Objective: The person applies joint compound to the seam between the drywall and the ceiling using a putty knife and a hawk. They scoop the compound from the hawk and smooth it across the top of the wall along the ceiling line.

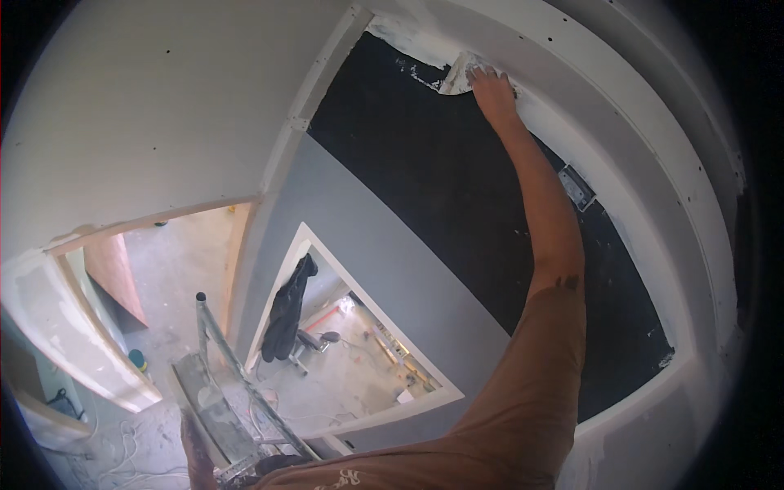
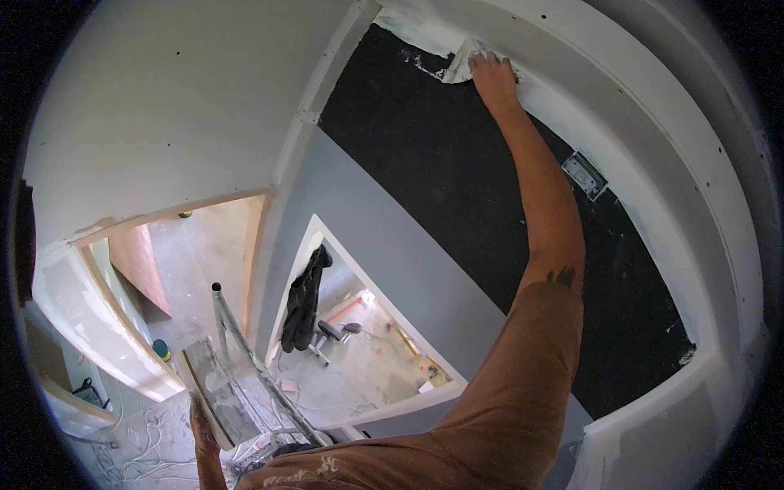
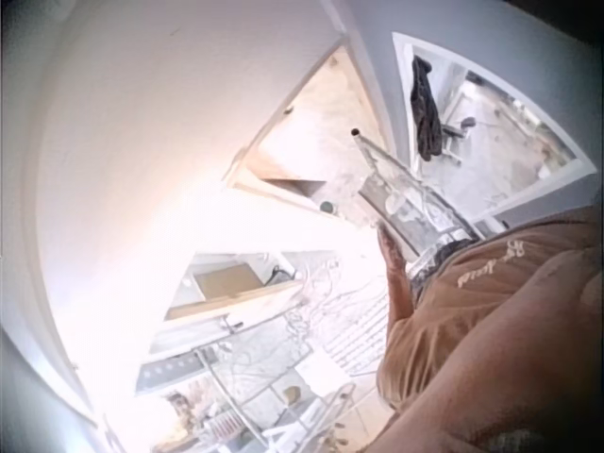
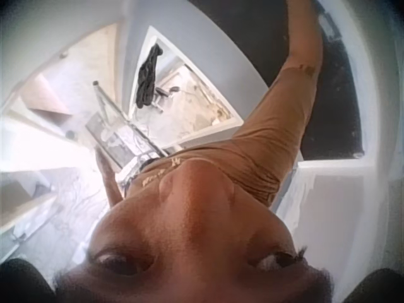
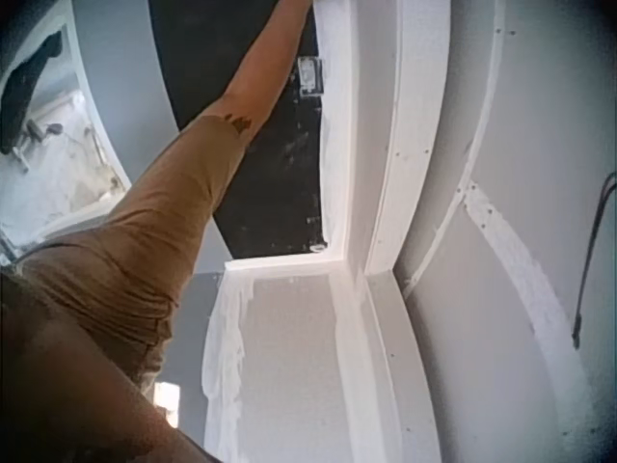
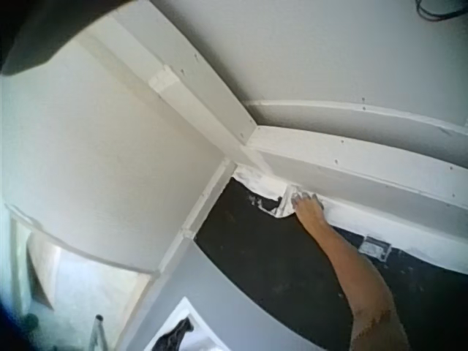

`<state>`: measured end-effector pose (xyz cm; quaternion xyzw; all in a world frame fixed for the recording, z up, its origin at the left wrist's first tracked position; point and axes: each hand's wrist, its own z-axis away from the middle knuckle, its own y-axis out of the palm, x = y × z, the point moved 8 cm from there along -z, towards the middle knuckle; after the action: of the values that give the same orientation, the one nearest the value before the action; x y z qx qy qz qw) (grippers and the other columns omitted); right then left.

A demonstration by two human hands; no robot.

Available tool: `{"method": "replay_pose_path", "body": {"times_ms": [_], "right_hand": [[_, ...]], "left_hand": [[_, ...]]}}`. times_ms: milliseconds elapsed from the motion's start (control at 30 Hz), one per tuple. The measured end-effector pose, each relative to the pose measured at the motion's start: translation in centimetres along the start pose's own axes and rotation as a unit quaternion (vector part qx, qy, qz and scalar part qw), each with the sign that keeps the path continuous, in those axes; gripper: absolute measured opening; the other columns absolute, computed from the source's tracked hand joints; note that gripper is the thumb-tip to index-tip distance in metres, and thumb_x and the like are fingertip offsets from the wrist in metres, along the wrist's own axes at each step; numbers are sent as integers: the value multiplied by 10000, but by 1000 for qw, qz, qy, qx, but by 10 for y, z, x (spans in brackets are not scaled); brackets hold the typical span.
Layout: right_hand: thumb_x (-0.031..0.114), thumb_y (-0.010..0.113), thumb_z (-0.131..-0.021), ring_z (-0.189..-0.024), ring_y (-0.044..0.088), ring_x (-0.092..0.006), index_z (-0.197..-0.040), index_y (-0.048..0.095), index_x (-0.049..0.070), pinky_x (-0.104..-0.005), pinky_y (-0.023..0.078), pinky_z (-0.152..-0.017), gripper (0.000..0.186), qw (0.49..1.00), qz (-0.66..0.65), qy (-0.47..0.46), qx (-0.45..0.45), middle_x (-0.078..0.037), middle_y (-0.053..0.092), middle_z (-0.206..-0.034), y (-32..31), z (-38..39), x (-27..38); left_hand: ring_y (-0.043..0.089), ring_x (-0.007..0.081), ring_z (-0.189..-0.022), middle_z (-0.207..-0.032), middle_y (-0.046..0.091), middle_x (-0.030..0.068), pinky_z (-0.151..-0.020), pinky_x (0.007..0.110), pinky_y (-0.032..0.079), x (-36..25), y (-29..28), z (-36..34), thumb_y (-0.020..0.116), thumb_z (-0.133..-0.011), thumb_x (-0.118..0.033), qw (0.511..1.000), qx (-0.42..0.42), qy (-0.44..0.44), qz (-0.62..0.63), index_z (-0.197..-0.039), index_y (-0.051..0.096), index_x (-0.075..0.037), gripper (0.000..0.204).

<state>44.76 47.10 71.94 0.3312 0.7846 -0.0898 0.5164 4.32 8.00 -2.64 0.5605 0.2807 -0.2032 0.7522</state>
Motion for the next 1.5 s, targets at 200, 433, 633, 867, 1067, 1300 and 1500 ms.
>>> {"method": "replay_pose_path", "body": {"times_ms": [200,433,633,867,1067,1300,1500], "right_hand": [[169,592,-915,-1114,632,-200,-1237,664,166,-413,548,-808,330,998,5,1,62,7,645,-1172,-2,27,-18],[132,589,-915,-1170,620,-225,-1377,575,180,-413,545,-898,465,995,-7,9,104,-11,611,-1332,-11,72,-44],[139,583,-921,-1173,622,-220,-1352,603,185,-424,546,-869,434,996,2,10,94,-16,623,-1286,-22,102,-62],[138,588,-917,-1156,624,-219,-1358,591,159,-417,548,-879,442,993,3,7,118,-22,615,-1301,-54,128,-74],[159,569,-925,-1174,611,-215,-1308,623,135,-424,560,-867,387,995,-27,-10,91,-10,607,-1316,-55,82,-31],[166,579,-919,-1112,628,-194,-1199,676,130,-412,558,-808,298,999,-21,3,41,4,638,-1144,-3,-29,26],[181,577,-932,-1064,656,-191,-1084,713,129,-416,560,-785,210,997,-30,19,68,9,650,-1112,22,-62,26]], "left_hand": [[639,207,-1069,-1196,634,71,-921,364,535,2,12,-3,433,-1062,-447,998,52,-27,12,-1403,497,-75,508],[619,214,-1091,-1209,617,85,-932,381,527,12,6,-15,421,-1065,-446,996,84,-9,-26,-1397,494,-69,509],[640,212,-1010,-1137,622,72,-849,371,556,25,17,-20,438,-1061,-453,995,73,-67,6,-1363,507,-67,495],[647,217,-966,-1100,629,64,-831,377,561,29,-1,-10,445,-1053,-484,995,78,-44,-31,-1313,542,-85,486],[643,222,-1037,-1191,629,91,-857,377,554,12,-12,14,436,-1054,-485,997,70,-36,11,-1366,508,-70,524],[629,236,-1089,-1226,621,106,-905,378,541,-3,-60,52,445,-1046,-496,998,8,68,-16,-1431,451,-61,580],[630,230,-1081,-1235,615,103,-910,380,538,-7,-72,66,414,-1050,-507,998,-63,14,-24,-1428,453,-57,589]]}}
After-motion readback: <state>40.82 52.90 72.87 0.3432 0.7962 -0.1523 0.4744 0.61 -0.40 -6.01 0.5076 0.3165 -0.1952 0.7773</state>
